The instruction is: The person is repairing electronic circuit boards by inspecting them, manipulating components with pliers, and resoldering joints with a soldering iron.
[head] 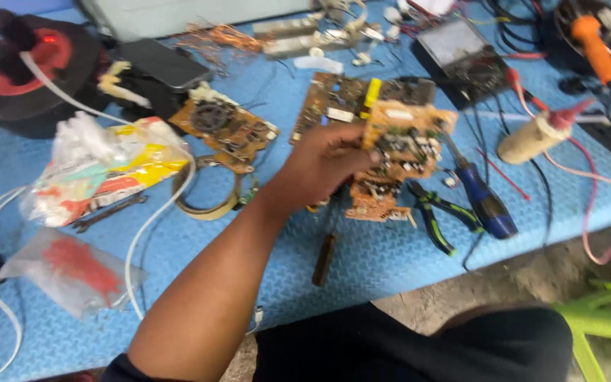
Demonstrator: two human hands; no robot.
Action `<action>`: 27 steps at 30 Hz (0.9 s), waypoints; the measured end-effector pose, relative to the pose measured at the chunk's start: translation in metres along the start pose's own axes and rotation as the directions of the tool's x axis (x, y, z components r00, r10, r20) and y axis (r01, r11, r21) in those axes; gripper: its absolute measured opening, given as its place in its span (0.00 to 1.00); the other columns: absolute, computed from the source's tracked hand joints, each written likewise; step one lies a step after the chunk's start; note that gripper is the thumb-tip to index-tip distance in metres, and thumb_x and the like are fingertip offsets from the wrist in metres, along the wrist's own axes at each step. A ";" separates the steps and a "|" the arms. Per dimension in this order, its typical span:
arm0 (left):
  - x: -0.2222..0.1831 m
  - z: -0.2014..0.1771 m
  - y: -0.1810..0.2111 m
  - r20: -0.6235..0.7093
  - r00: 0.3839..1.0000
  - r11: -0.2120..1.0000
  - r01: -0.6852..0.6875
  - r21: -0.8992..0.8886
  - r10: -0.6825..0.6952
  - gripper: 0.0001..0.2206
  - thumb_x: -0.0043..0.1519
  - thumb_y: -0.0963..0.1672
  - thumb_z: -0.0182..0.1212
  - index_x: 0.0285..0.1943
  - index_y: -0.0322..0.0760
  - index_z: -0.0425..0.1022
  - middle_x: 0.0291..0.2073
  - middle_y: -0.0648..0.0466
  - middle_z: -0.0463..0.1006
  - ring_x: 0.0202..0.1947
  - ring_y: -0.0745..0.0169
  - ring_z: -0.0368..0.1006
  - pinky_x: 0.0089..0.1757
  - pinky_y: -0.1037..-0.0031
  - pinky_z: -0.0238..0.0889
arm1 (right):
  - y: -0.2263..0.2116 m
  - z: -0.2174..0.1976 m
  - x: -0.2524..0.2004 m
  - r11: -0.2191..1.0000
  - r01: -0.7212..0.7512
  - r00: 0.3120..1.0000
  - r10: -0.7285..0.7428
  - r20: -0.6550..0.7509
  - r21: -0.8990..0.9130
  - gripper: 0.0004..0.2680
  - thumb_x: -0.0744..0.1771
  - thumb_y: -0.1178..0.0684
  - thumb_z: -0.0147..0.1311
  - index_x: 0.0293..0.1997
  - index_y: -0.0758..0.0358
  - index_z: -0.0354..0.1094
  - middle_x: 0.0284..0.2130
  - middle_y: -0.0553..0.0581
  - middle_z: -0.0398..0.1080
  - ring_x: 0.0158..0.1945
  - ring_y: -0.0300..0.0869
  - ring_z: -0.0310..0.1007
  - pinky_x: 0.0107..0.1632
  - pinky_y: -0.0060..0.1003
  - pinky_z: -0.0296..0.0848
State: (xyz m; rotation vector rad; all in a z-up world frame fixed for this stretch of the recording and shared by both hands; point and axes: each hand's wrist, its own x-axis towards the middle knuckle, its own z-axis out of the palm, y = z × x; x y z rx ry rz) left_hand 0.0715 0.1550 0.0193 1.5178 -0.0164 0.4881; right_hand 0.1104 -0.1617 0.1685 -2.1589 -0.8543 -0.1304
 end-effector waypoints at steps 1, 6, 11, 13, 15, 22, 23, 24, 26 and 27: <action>-0.001 0.004 0.012 -0.033 0.999 0.999 0.032 -0.028 -0.032 0.13 0.65 0.43 0.70 0.57 0.34 0.82 0.34 0.49 0.84 0.39 0.63 0.79 0.45 0.61 0.77 | 0.002 0.003 -0.002 1.000 -0.013 1.000 0.013 -0.002 -0.019 0.20 0.65 0.63 0.63 0.66 0.62 0.69 0.61 0.61 0.70 0.53 0.50 0.73 0.55 0.41 0.70; 0.007 0.007 0.032 -0.142 0.971 0.957 0.151 -0.249 -0.190 0.20 0.65 0.44 0.66 0.66 0.33 0.76 0.41 0.51 0.83 0.42 0.61 0.81 0.46 0.65 0.80 | 0.026 0.020 0.006 0.996 -0.009 1.000 0.008 -0.006 -0.085 0.20 0.64 0.63 0.63 0.66 0.62 0.70 0.61 0.62 0.70 0.52 0.51 0.74 0.54 0.42 0.70; 0.015 -0.007 0.018 -0.350 0.871 0.866 0.152 -0.476 -0.345 0.28 0.63 0.49 0.64 0.72 0.32 0.71 0.49 0.54 0.82 0.12 0.77 0.40 0.18 0.78 0.31 | 0.069 0.085 0.014 0.854 0.398 0.916 -0.388 0.100 -0.336 0.17 0.64 0.41 0.69 0.53 0.56 0.78 0.54 0.55 0.78 0.55 0.50 0.75 0.58 0.47 0.64; 0.018 -0.015 0.013 -0.453 0.835 0.869 0.058 -0.491 -0.312 0.42 0.58 0.50 0.67 0.80 0.24 0.56 0.03 0.54 0.60 0.20 0.65 0.77 0.75 0.62 0.34 | 0.084 0.101 0.011 0.780 0.375 0.924 -0.360 0.131 -0.501 0.13 0.66 0.40 0.62 0.55 0.45 0.77 0.56 0.41 0.76 0.54 0.48 0.71 0.51 0.49 0.62; 0.023 -0.029 -0.001 -0.449 0.834 0.840 0.032 -0.541 -0.321 0.42 0.57 0.50 0.68 0.81 0.30 0.54 0.41 0.51 0.57 0.14 0.69 0.71 0.56 0.72 0.54 | 0.087 0.105 0.014 0.763 0.382 0.916 -0.389 0.102 -0.521 0.12 0.67 0.40 0.62 0.54 0.45 0.78 0.56 0.41 0.76 0.54 0.49 0.71 0.50 0.49 0.62; 0.022 -0.022 0.021 -0.405 0.843 0.798 0.045 -0.601 -0.353 0.32 0.60 0.46 0.65 0.77 0.41 0.64 0.31 0.61 0.62 0.21 0.69 0.49 0.25 0.72 0.48 | 0.039 0.129 0.008 0.834 0.549 0.800 -0.544 0.253 0.058 0.11 0.68 0.56 0.53 0.55 0.50 0.77 0.44 0.56 0.73 0.43 0.51 0.71 0.48 0.47 0.70; 0.019 -0.020 0.022 -0.401 0.845 0.796 0.048 -0.603 -0.354 0.32 0.60 0.46 0.65 0.77 0.41 0.64 0.31 0.61 0.62 0.21 0.69 0.49 0.25 0.72 0.48 | 0.036 0.135 0.005 0.836 0.546 0.802 -0.541 0.252 0.055 0.11 0.68 0.56 0.53 0.55 0.50 0.77 0.44 0.56 0.73 0.43 0.51 0.71 0.48 0.47 0.70; 0.019 -0.020 0.025 -0.362 0.868 0.811 0.077 -0.580 -0.341 0.40 0.59 0.47 0.64 0.81 0.44 0.48 0.56 0.55 0.57 0.23 0.68 0.54 0.26 0.72 0.51 | 0.032 0.140 0.005 0.793 0.606 0.732 -0.586 0.348 0.061 0.16 0.67 0.59 0.51 0.60 0.47 0.74 0.45 0.57 0.70 0.43 0.53 0.70 0.48 0.49 0.70; 0.016 -0.019 0.030 -0.321 0.890 0.825 0.101 -0.556 -0.325 0.49 0.59 0.49 0.63 0.86 0.46 0.31 0.80 0.49 0.52 0.24 0.68 0.59 0.27 0.71 0.54 | 0.028 0.145 0.008 0.745 0.663 0.650 -0.620 0.440 0.070 0.21 0.65 0.62 0.48 0.64 0.44 0.71 0.45 0.57 0.66 0.44 0.56 0.68 0.47 0.51 0.70; 0.015 -0.019 0.033 -0.270 0.918 0.841 0.109 -0.530 -0.290 0.32 0.63 0.48 0.61 0.76 0.49 0.50 0.65 0.54 0.63 0.28 0.65 0.61 0.29 0.72 0.55 | 0.027 0.144 0.011 0.749 0.652 0.638 -0.624 0.451 0.113 0.17 0.67 0.60 0.47 0.63 0.49 0.70 0.44 0.58 0.66 0.45 0.55 0.69 0.48 0.50 0.71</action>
